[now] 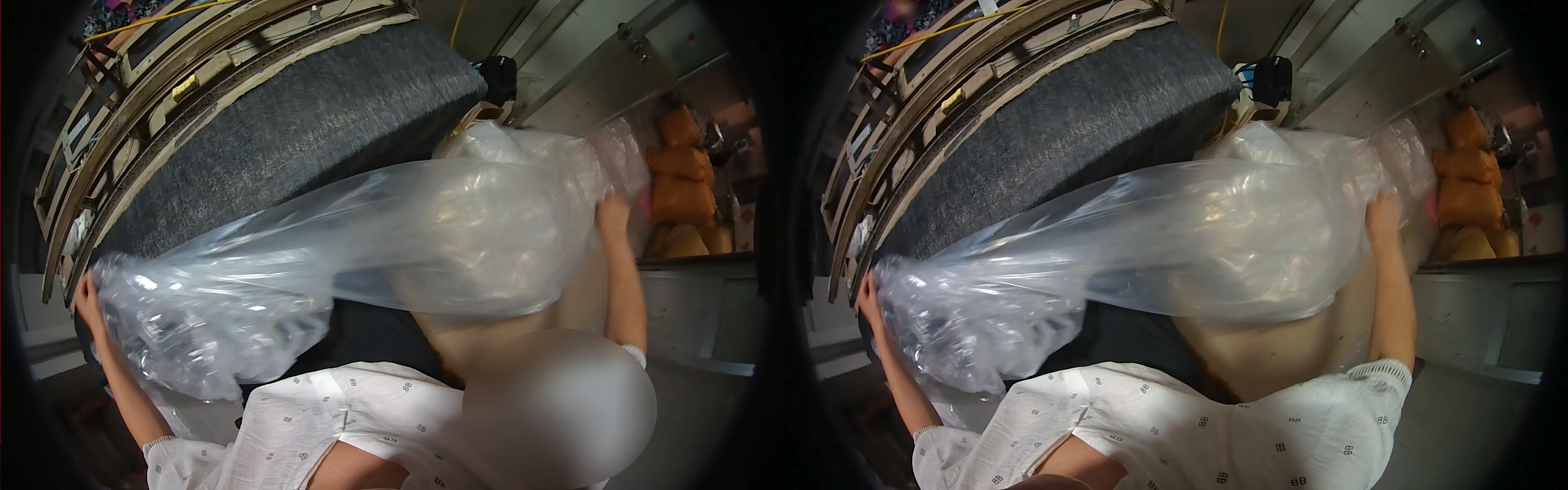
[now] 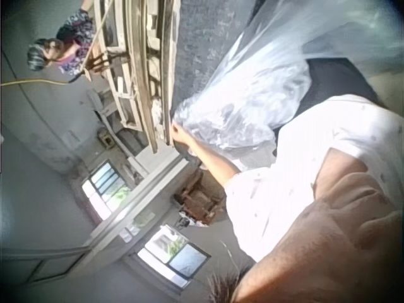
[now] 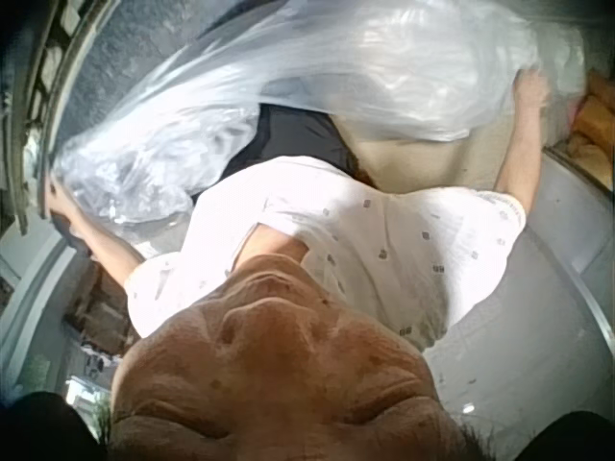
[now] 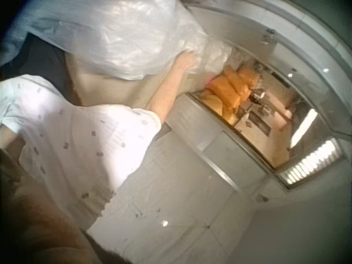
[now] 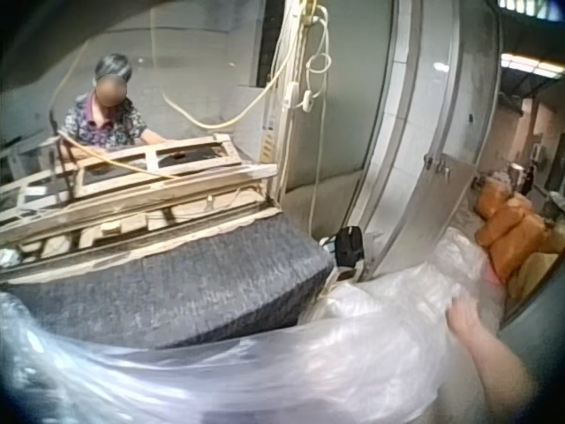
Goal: Wrapping large black rubber parts in plastic film or bags.
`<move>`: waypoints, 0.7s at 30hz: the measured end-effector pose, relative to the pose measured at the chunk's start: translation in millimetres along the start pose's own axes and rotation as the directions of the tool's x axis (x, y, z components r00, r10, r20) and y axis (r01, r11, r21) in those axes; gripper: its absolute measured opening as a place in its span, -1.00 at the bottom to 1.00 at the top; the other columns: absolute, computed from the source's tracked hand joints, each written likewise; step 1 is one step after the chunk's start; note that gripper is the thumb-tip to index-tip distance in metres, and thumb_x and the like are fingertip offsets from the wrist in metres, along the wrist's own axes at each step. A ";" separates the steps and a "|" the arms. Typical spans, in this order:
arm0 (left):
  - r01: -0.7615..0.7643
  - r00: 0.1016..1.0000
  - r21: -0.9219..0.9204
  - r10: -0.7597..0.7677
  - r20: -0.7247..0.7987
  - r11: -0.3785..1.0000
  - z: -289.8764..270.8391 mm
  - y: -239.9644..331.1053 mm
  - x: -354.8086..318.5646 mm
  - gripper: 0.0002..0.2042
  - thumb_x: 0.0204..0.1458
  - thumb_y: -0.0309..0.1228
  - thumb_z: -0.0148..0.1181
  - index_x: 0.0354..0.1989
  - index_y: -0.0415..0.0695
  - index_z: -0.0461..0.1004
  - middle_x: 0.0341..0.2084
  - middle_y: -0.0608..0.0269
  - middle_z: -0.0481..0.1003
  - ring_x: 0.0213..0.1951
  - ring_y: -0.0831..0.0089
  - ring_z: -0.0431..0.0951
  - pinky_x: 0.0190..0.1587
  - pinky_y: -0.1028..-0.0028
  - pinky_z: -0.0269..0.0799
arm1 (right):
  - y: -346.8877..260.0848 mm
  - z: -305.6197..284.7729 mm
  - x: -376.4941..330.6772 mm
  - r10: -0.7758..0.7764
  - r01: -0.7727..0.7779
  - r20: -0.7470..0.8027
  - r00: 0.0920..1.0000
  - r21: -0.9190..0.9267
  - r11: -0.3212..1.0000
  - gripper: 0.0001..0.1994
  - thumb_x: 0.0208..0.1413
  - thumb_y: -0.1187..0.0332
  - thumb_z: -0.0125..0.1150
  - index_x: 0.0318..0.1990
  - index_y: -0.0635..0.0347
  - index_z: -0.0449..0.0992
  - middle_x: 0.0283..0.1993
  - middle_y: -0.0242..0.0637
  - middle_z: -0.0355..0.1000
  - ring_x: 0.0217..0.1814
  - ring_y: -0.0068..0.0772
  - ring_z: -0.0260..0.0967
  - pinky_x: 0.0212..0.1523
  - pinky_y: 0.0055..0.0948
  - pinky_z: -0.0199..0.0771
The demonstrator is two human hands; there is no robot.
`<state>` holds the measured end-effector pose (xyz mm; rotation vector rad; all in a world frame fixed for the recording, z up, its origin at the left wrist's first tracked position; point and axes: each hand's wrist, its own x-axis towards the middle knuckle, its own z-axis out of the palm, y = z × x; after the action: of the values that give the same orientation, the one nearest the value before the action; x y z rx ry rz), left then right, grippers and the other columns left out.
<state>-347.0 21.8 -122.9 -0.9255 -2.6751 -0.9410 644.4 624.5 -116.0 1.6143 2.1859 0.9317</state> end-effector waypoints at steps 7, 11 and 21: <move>0.381 0.923 0.119 -0.370 -0.107 0.917 -140.4 -183.7 -78.3 -0.65 0.07 -0.14 0.03 -0.22 -0.20 0.49 -0.40 0.30 0.49 -0.34 0.52 0.41 -0.20 0.49 0.32 | -140.1 -289.4 220.9 0.583 0.465 -0.258 0.770 0.853 -0.237 -0.74 0.20 0.29 -0.12 -0.03 0.20 0.26 -0.31 -0.30 0.37 -0.31 -0.48 0.32 -0.27 -0.49 0.33; 0.467 0.872 -0.300 -0.490 -0.002 0.832 -125.7 -170.8 -142.4 -0.72 0.07 -0.24 0.06 -0.25 -0.22 0.49 -0.41 0.34 0.48 -0.36 0.56 0.39 -0.26 0.55 0.33 | -230.8 -259.8 209.4 0.018 0.744 -0.899 0.438 0.373 0.555 -0.66 0.13 0.20 -0.03 -0.06 0.25 0.35 -0.21 -0.07 0.43 -0.19 -0.03 0.39 -0.14 -0.18 0.35; 0.667 0.742 0.011 -0.666 0.071 0.745 -152.6 -113.6 -109.1 -0.46 -0.07 0.00 0.16 -0.06 -0.20 0.43 -0.19 0.16 0.48 -0.19 0.38 0.46 -0.09 0.43 0.33 | -306.1 -256.6 213.0 -0.150 0.459 -0.437 0.887 0.797 0.393 -0.48 0.12 0.01 -0.11 0.13 0.16 0.28 0.17 -0.02 0.21 0.22 -0.01 0.11 0.19 -0.27 0.09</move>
<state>-336.6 -195.8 -97.3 0.0628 -3.1145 -1.0464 196.7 682.8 -82.5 1.2577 3.3730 -0.2573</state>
